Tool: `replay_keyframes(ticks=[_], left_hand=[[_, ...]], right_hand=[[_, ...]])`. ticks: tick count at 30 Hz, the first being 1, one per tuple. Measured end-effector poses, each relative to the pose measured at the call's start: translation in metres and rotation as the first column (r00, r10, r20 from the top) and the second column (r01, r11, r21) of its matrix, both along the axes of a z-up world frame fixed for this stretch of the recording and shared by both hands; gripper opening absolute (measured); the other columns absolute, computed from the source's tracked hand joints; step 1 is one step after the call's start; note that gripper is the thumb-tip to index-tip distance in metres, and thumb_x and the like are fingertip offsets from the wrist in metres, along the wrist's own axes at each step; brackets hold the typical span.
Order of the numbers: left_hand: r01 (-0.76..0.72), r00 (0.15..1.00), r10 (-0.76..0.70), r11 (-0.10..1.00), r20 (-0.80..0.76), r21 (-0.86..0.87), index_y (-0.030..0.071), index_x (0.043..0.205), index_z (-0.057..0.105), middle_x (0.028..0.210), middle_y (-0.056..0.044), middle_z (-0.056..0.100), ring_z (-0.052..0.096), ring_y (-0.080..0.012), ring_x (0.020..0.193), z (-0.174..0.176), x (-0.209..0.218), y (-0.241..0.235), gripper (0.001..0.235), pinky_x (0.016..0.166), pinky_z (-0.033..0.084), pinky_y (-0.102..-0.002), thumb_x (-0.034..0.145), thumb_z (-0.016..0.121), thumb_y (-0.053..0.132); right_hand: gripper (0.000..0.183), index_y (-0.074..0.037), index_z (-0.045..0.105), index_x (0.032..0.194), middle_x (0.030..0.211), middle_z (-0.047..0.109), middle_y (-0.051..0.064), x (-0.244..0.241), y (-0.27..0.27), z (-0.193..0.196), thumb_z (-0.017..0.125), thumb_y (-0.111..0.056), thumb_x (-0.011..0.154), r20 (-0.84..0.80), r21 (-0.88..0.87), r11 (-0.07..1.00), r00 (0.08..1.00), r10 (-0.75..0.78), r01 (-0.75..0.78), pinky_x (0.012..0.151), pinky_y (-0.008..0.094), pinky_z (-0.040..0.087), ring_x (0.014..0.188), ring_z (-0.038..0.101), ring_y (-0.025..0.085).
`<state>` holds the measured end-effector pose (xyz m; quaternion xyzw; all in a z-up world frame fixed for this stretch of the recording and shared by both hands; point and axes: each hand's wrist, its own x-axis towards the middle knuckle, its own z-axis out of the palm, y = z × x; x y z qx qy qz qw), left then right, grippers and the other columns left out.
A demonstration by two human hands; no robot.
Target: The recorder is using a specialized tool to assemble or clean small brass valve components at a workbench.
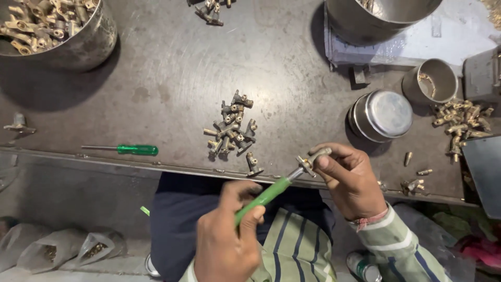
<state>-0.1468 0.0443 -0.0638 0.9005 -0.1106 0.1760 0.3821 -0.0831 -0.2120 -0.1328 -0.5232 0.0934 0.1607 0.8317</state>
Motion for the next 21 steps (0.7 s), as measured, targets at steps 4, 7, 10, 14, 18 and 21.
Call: replay_keyframes(ticks=[4,7,10,14,18,21], left_hand=[[-0.179,0.762,-0.196,0.852,-0.617,-0.492,0.003,0.127,0.055,0.065,-0.008,0.071,0.072,-0.0275,0.058,-0.009,-0.005,0.005,0.031,0.061,0.055,-0.038,0.098,0.057,0.013],[-0.041,0.909,-0.076,0.962,-0.409,-0.270,0.003,0.130,0.055,0.076,-0.012,0.070,0.068,-0.0313,0.065,0.002,-0.003,0.004,0.033,0.065,0.052,-0.039,0.098,0.058,0.012],[0.031,0.997,-0.042,0.986,-0.064,-0.166,0.003,0.126,0.056,0.088,-0.017,0.072,0.070,-0.0343,0.075,0.004,-0.004,0.002,0.029,0.068,0.053,-0.036,0.098,0.061,0.007],[-0.191,0.835,-0.146,0.828,-0.530,-0.528,0.005,0.126,0.057,0.081,-0.009,0.084,0.079,-0.0244,0.075,0.001,-0.008,0.008,0.032,0.063,0.058,-0.030,0.095,0.062,0.007],[-0.232,0.793,-0.151,0.821,-0.590,-0.522,0.008,0.131,0.056,0.087,-0.006,0.085,0.083,-0.0195,0.070,0.003,-0.004,0.005,0.037,0.059,0.057,-0.028,0.095,0.065,0.009],[-0.087,0.947,-0.045,0.917,-0.318,-0.388,0.003,0.128,0.056,0.092,-0.013,0.081,0.082,-0.0255,0.087,0.002,-0.002,0.002,0.035,0.073,0.060,-0.030,0.094,0.064,0.004]], right_hand=[[0.023,0.011,0.070,0.112,0.100,0.073,0.014,0.001,-0.002,0.001,0.073,-0.002,0.093,0.031,-0.072,0.997,1.000,0.002,0.000,0.087,0.032,0.054,0.093,0.068,0.019],[0.022,0.011,0.071,0.110,0.100,0.074,0.015,0.001,0.004,0.009,0.073,-0.002,0.092,0.027,-0.116,0.993,1.000,0.003,0.001,0.088,0.033,0.055,0.093,0.069,0.020],[0.022,0.011,0.071,0.110,0.101,0.074,0.015,0.001,0.003,0.011,0.071,-0.003,0.093,0.025,-0.123,0.992,0.999,-0.021,0.024,0.088,0.034,0.056,0.094,0.069,0.020],[0.024,0.010,0.067,0.116,0.106,0.073,0.016,0.013,-0.001,0.029,0.068,-0.006,0.099,0.083,-0.066,0.994,0.993,-0.081,0.087,0.092,0.037,0.056,0.099,0.069,0.023],[0.030,0.010,0.067,0.123,0.109,0.072,0.017,0.012,0.008,0.037,0.068,-0.007,0.098,0.034,-0.096,0.995,0.999,-0.003,0.006,0.091,0.039,0.052,0.099,0.067,0.023],[0.036,0.010,0.066,0.121,0.115,0.073,0.019,0.014,0.026,0.055,0.069,-0.006,0.089,0.001,-0.025,0.993,0.994,0.113,-0.113,0.096,0.040,0.052,0.105,0.069,0.025]])
